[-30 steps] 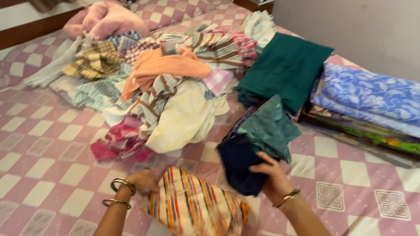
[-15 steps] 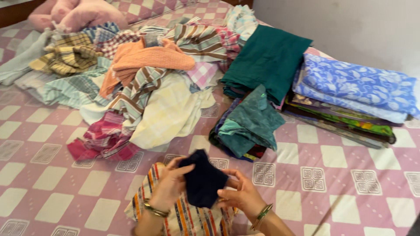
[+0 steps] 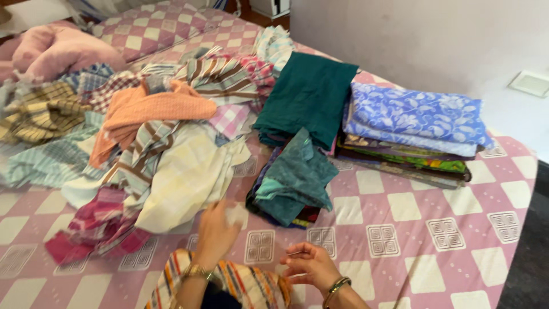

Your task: The person folds several pieces of clothing on the floor, including a yellow patterned cloth, a brown patterned cloth, and a teal cloth. The person then moves the folded clothes to a bed and stacks them with other folded items.

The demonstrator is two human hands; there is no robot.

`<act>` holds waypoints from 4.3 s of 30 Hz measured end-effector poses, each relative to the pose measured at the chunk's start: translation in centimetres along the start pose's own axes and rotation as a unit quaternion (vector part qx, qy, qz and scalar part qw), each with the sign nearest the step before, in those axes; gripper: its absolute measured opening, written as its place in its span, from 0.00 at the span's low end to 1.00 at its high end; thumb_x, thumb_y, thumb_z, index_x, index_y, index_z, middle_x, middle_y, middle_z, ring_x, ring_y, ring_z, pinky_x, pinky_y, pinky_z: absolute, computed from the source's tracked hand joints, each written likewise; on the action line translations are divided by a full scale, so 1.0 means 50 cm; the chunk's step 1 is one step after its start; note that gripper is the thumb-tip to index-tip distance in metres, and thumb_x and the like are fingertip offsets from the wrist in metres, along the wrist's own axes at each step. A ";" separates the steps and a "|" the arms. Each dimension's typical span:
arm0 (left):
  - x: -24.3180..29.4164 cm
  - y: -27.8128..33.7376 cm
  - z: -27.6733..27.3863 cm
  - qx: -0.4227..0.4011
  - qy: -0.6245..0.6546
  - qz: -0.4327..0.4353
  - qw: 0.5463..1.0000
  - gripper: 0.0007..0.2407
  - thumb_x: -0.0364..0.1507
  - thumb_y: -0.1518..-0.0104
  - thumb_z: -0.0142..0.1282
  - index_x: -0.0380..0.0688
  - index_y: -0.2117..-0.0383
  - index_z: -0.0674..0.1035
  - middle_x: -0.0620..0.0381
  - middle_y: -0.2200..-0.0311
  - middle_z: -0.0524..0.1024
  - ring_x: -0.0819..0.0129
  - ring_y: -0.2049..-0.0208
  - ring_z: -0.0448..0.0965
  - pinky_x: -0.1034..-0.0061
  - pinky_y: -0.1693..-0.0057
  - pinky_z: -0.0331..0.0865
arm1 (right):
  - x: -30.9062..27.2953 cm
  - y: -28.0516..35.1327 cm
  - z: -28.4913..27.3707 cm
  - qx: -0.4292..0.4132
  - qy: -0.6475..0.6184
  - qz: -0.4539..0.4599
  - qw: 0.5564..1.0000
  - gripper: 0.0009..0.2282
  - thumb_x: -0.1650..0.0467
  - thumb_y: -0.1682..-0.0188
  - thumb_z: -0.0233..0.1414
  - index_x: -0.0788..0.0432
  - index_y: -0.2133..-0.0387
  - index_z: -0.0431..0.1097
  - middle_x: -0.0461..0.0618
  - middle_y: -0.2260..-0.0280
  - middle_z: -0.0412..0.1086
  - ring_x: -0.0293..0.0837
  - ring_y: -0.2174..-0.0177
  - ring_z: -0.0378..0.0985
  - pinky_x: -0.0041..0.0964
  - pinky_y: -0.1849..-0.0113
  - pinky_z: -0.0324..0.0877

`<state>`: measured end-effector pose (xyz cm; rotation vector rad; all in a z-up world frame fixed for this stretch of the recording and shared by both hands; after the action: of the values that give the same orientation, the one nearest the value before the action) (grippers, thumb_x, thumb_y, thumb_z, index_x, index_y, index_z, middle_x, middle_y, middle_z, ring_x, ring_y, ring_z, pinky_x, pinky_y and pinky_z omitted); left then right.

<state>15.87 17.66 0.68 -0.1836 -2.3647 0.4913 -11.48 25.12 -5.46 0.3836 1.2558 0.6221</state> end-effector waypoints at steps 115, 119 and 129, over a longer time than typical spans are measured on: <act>0.119 -0.309 0.315 -0.197 -0.047 -0.197 0.959 0.26 0.44 0.60 0.71 0.37 0.59 0.81 0.40 0.59 0.82 0.45 0.56 0.83 0.57 0.50 0.75 | -0.083 0.031 -0.587 0.412 0.421 -0.123 0.798 0.13 0.72 0.67 0.66 0.54 0.67 0.75 0.45 0.72 0.70 0.43 0.72 0.73 0.37 0.65 0.73; 0.240 -0.305 0.315 -0.206 -0.074 -0.149 0.964 0.18 0.38 0.51 0.64 0.44 0.56 0.79 0.42 0.60 0.81 0.42 0.57 0.81 0.54 0.51 0.74 | -0.079 0.039 -0.591 0.411 0.421 -0.126 0.799 0.13 0.72 0.67 0.66 0.54 0.68 0.74 0.45 0.72 0.70 0.43 0.71 0.74 0.37 0.65 0.74; 0.439 -0.173 0.531 -0.419 0.607 -0.169 0.654 0.19 0.22 0.46 0.64 0.37 0.48 0.73 0.55 0.57 0.80 0.67 0.57 0.81 0.72 0.49 0.75 | -0.077 0.011 -0.593 0.384 0.383 -0.176 0.822 0.15 0.72 0.64 0.64 0.59 0.63 0.72 0.51 0.67 0.74 0.46 0.66 0.78 0.39 0.61 0.74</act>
<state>-18.17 7.62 -0.41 -0.3325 -1.0250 -0.7789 -40.70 21.21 -10.50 0.5650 2.2952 -0.1310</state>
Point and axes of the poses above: each hand's wrist, its own y-axis away from the middle knuckle, its own z-axis out of the palm, x = y × z, the point moved 3 cm from there along -y, towards the middle knuckle
